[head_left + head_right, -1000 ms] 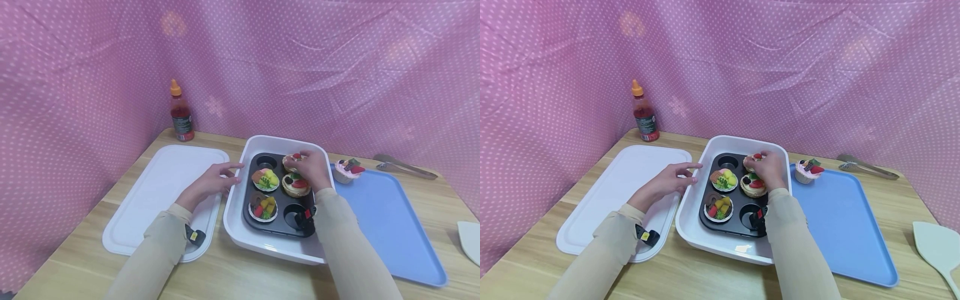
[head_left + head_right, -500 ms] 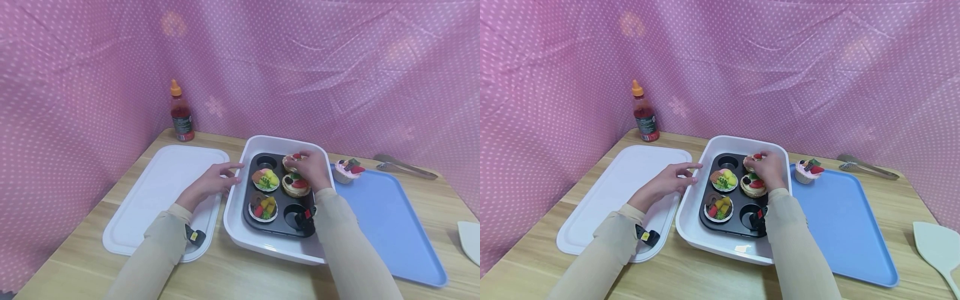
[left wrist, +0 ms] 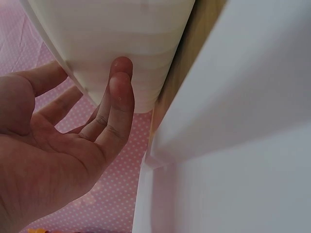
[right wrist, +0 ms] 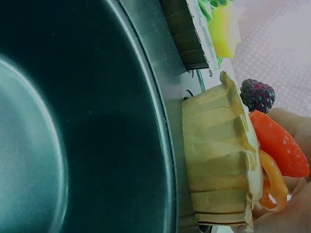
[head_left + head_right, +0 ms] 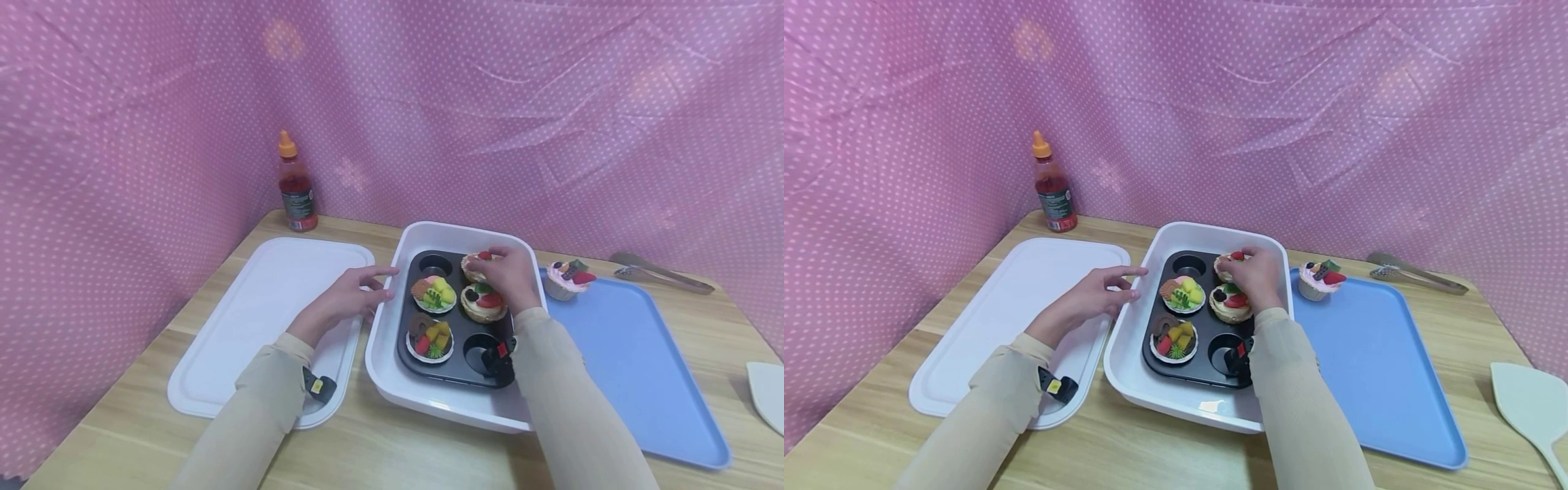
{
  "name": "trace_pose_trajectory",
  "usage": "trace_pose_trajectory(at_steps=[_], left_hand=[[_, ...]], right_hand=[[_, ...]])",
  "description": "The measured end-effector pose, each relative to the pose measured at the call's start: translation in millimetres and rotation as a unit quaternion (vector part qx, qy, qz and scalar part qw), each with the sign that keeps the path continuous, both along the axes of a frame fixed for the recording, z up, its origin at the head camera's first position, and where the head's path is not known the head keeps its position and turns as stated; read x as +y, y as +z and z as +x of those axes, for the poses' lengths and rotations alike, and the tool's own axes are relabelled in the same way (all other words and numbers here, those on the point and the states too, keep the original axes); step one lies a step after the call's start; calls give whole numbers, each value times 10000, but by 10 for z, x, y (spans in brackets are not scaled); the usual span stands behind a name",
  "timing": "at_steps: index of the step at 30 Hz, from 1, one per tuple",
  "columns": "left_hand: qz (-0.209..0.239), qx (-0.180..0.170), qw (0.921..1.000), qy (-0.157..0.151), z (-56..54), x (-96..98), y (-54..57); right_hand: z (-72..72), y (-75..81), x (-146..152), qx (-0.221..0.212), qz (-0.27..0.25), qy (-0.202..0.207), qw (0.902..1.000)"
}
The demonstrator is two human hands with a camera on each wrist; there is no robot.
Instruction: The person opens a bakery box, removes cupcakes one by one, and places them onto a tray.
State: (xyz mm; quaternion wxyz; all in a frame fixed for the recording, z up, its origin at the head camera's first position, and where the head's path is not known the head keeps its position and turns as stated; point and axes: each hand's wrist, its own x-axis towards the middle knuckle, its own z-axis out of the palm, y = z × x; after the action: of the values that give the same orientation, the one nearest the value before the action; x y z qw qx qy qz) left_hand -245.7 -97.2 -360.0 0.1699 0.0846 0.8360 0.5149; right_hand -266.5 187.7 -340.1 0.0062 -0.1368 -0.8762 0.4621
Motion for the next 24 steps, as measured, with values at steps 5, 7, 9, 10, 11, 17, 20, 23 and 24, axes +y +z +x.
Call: trace_pose_trajectory(at_steps=[5, 7, 9, 10, 11, 17, 20, 23, 24], left_hand=[[-4, 10, 10000, 12, 4, 2, 3], [-7, 16, 10000, 5, 13, 1, 7], [-14, 11, 10000, 14, 18, 2, 12], [-17, 11, 10000, 15, 20, 1, 15], [-18, 11, 10000, 20, 21, 0, 16], [-23, 25, 10000, 25, 21, -9, 20], [-11, 28, 10000, 12, 18, -7, 16], [-7, 10, 10000, 20, 12, -1, 9], [-1, 6, 10000, 13, 10, 1, 7]], right_hand=[[8, -9, 5, 47, -120, -46, 9999], [13, -7, 5, 32, -137, -51, 9999], [14, -7, 6, 6, -136, -62, 9999], [15, -7, 6, 2, -131, -67, 9999], [17, -7, 5, -6, -132, -77, 9999], [9, -25, 9, 43, -152, -103, 9998], [0, -38, 7, 81, -174, -152, 9997], [-10, -52, 7, 118, -216, -212, 9995], [-12, -55, 6, 139, -229, -228, 9994]])
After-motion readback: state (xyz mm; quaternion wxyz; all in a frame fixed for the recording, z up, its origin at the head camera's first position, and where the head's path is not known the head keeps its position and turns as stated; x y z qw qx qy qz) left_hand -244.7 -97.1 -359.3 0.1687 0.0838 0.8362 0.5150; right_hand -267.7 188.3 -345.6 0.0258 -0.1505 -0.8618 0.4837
